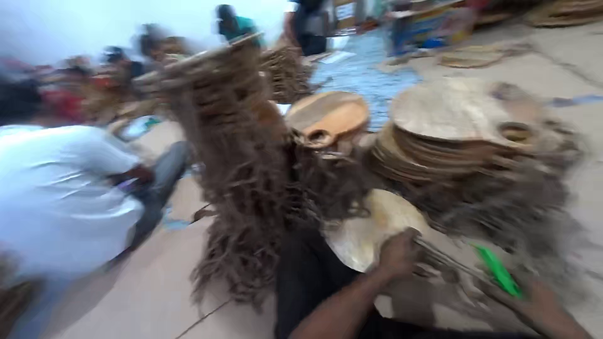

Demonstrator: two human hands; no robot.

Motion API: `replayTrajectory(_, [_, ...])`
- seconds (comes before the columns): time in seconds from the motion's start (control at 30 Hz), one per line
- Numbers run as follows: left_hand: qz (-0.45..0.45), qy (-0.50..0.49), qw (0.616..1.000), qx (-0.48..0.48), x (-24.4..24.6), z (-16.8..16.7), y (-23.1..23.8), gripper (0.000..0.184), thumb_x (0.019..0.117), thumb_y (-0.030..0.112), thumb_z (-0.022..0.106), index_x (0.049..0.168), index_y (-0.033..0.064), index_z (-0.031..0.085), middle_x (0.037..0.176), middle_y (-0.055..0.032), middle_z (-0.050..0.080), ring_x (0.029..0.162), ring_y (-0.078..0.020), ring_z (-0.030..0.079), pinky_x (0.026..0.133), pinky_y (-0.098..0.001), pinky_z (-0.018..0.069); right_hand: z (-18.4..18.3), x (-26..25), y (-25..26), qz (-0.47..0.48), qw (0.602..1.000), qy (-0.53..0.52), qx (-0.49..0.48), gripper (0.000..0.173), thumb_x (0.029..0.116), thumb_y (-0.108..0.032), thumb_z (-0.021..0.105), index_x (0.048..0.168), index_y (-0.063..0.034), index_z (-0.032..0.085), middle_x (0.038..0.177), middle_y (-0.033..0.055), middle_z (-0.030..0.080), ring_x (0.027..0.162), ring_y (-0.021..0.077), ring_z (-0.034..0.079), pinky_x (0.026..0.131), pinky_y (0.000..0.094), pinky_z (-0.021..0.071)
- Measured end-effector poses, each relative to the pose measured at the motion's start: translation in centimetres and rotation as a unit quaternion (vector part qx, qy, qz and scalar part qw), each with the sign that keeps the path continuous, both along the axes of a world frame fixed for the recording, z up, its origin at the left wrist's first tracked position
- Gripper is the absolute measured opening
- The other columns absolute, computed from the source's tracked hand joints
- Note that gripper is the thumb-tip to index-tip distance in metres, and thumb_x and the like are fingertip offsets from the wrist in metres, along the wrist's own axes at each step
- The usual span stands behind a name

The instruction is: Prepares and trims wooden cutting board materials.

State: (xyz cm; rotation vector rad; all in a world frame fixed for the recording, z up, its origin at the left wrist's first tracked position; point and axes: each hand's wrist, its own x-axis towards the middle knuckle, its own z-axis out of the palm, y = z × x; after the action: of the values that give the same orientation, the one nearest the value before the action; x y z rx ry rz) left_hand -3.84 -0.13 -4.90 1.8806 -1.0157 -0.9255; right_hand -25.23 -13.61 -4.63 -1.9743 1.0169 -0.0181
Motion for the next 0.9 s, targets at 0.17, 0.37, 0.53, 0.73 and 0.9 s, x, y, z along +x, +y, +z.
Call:
replayTrajectory(0.17, [-0.069,-0.055,0.991,0.105,-1.7,-2.4,-1.4,0.032,0.1066,0.016,0.050,0.131,-0.0011,0.061,0.116,-0.0219,0.069,0.109,-0.0337,0.068,0.099,-0.0521,0.0522,-4.7,-1.9,-2.6,-0.240,0.964,0.034,-0.109,0.038,0.0897,-0.022,0.080,0.123,-0.0072,0.069,0.110,0.0183,0.072,0.101,0.0392,0.070,0.088,0.0654,0.0536])
replayTrajectory(0.37, [-0.247,-0.071,0.946,0.199,-3.7,-3.1,-0.8,0.044,0.1024,0.026,0.061,0.134,-0.0037,0.056,0.122,-0.0232,0.066,0.114,-0.0355,0.066,0.102,-0.0533,0.0510,-3.2,-2.5,-2.1,-0.319,0.941,-0.118,0.001,0.044,0.0974,-0.021,0.072,0.133,-0.0004,0.056,0.103,0.0225,0.067,0.081,0.0345,0.067,0.073,0.0544,0.0563])
replayTrajectory(0.53, [-0.120,0.096,0.984,-0.090,-3.8,-2.8,-0.3,0.071,0.0916,0.025,0.070,0.149,-0.0050,0.041,0.138,-0.0198,0.060,0.126,-0.0230,0.061,0.106,-0.0375,0.0517,-2.6,-0.8,0.6,-0.171,0.966,-0.188,-0.043,0.035,0.0883,-0.012,0.079,0.120,-0.0044,0.067,0.109,0.0121,0.071,0.092,0.0231,0.069,0.084,0.0452,0.0588])
replayTrajectory(0.73, [-0.052,0.177,0.983,-0.010,-3.4,-1.6,0.0,0.033,0.1012,0.007,0.060,0.132,-0.0033,0.058,0.108,-0.0129,0.070,0.069,-0.0145,0.069,0.063,-0.0300,0.0605,-3.7,1.2,5.0,-0.122,0.966,-0.222,0.050,0.037,0.0894,-0.021,0.077,0.121,-0.0031,0.069,0.110,0.0094,0.072,0.093,0.0149,0.070,0.085,0.0334,0.0589])
replayTrajectory(0.9, [0.146,0.236,0.959,-0.057,-0.4,-0.4,-0.5,0.029,0.1038,-0.001,0.051,0.132,-0.0047,0.058,0.110,-0.0165,0.067,0.085,-0.0178,0.067,0.074,-0.0313,0.0571,-3.8,1.1,3.3,-0.432,0.816,-0.238,0.304,0.035,0.1099,-0.026,0.051,0.135,-0.0009,0.052,0.106,0.0129,0.070,0.086,0.0191,0.070,0.075,0.0331,0.0578])
